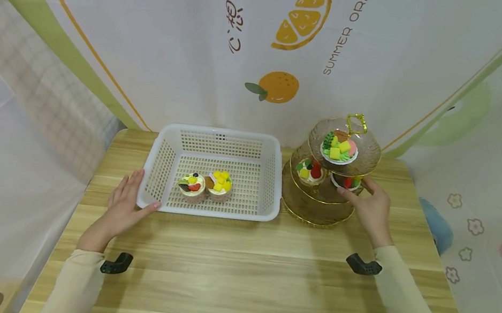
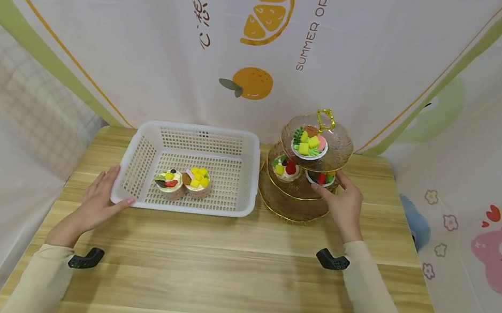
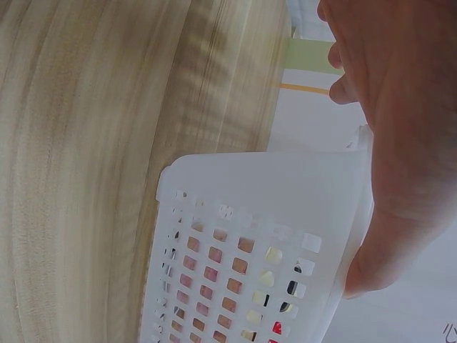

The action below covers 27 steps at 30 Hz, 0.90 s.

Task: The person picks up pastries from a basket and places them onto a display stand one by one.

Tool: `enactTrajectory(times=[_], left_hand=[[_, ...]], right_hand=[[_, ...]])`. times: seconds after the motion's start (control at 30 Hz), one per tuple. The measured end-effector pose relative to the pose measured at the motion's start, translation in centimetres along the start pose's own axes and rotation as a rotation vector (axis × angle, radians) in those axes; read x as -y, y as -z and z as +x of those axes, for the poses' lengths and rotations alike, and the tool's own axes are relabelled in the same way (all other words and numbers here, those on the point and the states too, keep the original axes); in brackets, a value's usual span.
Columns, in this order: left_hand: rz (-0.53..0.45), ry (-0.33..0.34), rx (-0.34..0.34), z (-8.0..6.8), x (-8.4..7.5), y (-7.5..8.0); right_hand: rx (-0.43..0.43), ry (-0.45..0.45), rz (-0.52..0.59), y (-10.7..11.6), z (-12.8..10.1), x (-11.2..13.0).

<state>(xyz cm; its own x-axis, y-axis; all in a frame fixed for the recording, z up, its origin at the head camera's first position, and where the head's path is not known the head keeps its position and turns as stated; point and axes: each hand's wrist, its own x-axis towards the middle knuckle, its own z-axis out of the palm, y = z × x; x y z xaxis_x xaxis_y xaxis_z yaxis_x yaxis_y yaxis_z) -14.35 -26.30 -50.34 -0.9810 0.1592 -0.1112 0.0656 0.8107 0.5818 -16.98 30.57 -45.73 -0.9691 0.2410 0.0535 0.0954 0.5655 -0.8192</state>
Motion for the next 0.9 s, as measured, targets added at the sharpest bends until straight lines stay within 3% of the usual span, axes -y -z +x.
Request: enactTrajectory(times=[0.63, 0.9], left_hand=[[0.005, 0.01, 0.004, -0.03, -0.21, 0.17], [0.009, 0.012, 0.002, 0.01, -0.13, 0.1]], right_hand=[[-0.025, 0.027, -0.054, -0.57, 0.62, -0.94], [-0.071, 0.109, -0.067, -0.93, 0.74, -1.06]])
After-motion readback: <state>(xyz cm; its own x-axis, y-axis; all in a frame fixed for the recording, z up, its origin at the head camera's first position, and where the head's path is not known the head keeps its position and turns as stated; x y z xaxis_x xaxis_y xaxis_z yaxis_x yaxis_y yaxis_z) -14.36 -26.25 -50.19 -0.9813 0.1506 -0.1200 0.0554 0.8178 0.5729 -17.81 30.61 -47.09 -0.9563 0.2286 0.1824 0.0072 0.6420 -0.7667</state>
